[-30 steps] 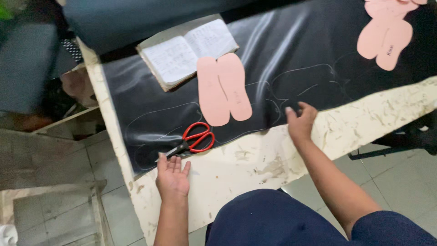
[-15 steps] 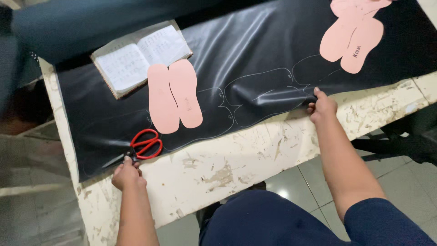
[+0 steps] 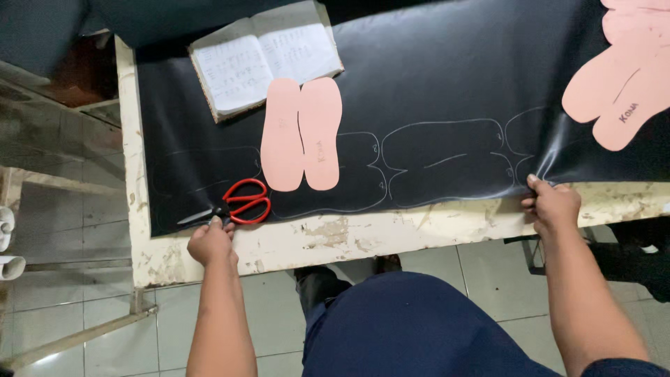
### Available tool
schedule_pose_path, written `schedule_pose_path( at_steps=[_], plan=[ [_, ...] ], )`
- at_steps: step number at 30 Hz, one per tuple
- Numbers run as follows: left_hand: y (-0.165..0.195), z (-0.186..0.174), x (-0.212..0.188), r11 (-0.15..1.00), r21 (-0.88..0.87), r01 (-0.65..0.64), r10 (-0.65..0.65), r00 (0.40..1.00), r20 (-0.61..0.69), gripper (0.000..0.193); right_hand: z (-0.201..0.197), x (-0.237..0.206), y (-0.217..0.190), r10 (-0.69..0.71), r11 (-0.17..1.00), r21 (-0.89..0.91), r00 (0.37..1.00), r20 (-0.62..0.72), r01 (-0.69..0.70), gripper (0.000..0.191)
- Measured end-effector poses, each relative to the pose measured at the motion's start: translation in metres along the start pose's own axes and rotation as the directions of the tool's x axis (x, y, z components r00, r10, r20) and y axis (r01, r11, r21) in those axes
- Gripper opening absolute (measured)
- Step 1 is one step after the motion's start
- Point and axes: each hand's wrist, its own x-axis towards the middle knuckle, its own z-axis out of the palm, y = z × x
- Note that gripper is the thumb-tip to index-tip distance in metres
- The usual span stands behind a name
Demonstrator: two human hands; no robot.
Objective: The person traces shoe insole templates onto a black sheet using a pencil, then cuts out the traced shapes with scissors. They roll the remaining sheet and place it aside, then repeat the tracing process with additional templates.
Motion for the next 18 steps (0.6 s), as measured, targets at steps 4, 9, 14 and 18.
schedule_pose_path(
  at_steps=[4, 9, 14, 18],
  plan=[
    [-0.024, -0.031, -0.005, 1.0, 0.02, 0.001, 0.0, 1.0, -0.025, 0.016, -0.024, -0.012, 0.028, 0.038, 0.999, -0.036, 0.998, 0.05, -0.037, 0.026],
    [-0.052, -0.065, -0.008, 1.0, -0.029, 0.0, 0.0, 1.0, -0.023, 0.015, -0.046, -0.032, 0.052, 0.107, 0.986, -0.139, 0.992, 0.071, -0.096, 0.029],
    [-0.069, -0.082, -0.014, 0.999, 0.036, 0.002, -0.002, 1.0, -0.021, 0.017, -0.055, -0.037, 0.067, 0.031, 0.997, -0.072, 0.983, 0.182, -0.018, 0.03],
    [-0.061, -0.087, -0.028, 0.996, 0.084, 0.03, -0.031, 0.999, 0.016, 0.02, -0.058, -0.041, 0.052, 0.225, 0.841, -0.532, 0.955, 0.192, -0.092, 0.047]
  ],
)
